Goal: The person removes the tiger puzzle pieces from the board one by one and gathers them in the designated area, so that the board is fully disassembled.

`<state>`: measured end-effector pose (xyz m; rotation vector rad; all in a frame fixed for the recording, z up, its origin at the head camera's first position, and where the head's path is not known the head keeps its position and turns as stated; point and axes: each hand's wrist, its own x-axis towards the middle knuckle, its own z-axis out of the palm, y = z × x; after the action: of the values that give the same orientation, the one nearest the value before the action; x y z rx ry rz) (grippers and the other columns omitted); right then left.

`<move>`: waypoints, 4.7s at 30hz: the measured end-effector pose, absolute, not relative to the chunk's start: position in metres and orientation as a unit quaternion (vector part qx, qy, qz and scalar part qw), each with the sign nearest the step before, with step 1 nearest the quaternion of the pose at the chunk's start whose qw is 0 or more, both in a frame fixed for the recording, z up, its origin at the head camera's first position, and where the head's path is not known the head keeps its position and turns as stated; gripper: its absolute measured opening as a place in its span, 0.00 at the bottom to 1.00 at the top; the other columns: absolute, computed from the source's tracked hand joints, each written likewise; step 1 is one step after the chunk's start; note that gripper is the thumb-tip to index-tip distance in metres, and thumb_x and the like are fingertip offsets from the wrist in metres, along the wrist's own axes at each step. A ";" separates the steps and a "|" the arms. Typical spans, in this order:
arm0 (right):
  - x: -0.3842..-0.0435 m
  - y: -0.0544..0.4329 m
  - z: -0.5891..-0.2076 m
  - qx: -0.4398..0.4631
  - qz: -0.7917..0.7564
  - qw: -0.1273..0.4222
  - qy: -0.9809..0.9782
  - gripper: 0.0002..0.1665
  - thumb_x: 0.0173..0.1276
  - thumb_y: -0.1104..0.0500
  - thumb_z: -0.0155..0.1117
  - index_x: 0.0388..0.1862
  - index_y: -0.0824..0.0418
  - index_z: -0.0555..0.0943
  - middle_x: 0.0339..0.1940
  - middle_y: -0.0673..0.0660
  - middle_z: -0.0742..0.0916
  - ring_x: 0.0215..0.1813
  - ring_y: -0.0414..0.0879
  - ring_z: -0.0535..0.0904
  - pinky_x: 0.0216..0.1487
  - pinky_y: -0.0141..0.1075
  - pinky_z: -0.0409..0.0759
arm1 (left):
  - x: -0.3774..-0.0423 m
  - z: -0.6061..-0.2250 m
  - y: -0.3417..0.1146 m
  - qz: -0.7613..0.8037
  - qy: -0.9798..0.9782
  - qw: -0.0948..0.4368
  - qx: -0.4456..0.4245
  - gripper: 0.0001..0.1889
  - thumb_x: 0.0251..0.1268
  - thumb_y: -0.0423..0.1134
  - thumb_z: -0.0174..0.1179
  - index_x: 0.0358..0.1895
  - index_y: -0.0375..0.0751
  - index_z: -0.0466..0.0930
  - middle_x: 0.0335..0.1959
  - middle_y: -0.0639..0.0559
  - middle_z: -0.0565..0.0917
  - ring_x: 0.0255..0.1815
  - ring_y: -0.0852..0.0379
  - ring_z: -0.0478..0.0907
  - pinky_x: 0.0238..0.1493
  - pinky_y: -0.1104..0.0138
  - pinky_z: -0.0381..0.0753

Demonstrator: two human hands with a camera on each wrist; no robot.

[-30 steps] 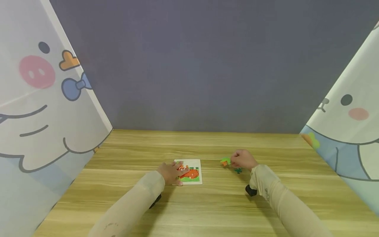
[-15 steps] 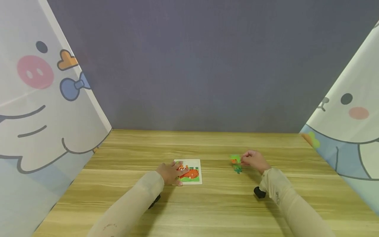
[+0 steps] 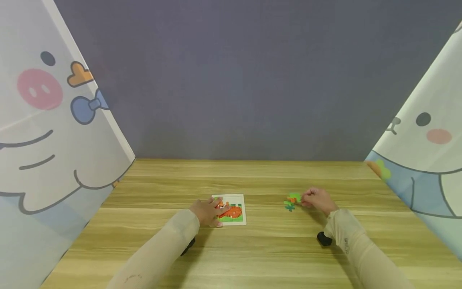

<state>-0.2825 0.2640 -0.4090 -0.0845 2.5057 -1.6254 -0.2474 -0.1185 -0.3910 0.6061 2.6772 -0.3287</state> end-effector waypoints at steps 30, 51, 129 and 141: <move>-0.280 0.279 -0.412 -0.024 -0.548 0.136 0.825 0.19 0.72 0.71 0.54 0.56 0.85 0.74 0.32 0.50 0.88 0.29 0.36 0.84 0.36 0.30 0.84 | -0.245 -0.386 -0.119 -0.117 0.950 0.196 0.212 0.36 0.69 0.64 0.51 0.79 0.70 0.53 0.81 0.58 0.53 0.79 0.54 0.53 0.65 0.55 0.72; -0.284 0.277 -0.405 0.007 -0.525 0.154 0.837 0.18 0.73 0.69 0.53 0.54 0.82 0.76 0.28 0.48 0.86 0.26 0.36 0.82 0.33 0.30 0.82 | -0.248 -0.388 -0.120 -0.105 0.949 0.207 0.213 0.36 0.69 0.63 0.49 0.79 0.71 0.49 0.82 0.58 0.49 0.80 0.54 0.50 0.72 0.51 0.63; -0.299 0.166 -0.394 -0.102 -0.357 0.087 0.925 0.17 0.65 0.64 0.61 0.50 0.71 0.83 0.31 0.57 0.87 0.26 0.46 0.82 0.35 0.43 0.82 | -0.242 -0.388 -0.111 -0.175 0.950 0.170 0.196 0.36 0.68 0.67 0.48 0.78 0.74 0.51 0.80 0.61 0.54 0.78 0.59 0.57 0.70 0.53 0.67; -0.309 0.145 -0.405 -0.149 -0.331 0.107 0.926 0.18 0.63 0.63 0.67 0.52 0.69 0.84 0.37 0.57 0.89 0.26 0.43 0.83 0.37 0.40 0.83 | -0.245 -0.390 -0.113 -0.153 0.954 0.174 0.190 0.36 0.67 0.66 0.49 0.78 0.74 0.52 0.80 0.61 0.54 0.78 0.57 0.56 0.71 0.52 0.65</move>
<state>-0.3087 0.1450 -0.4054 -0.4399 2.7256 -0.9742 -0.2450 -0.1134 -0.3903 0.5401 2.7053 -0.4346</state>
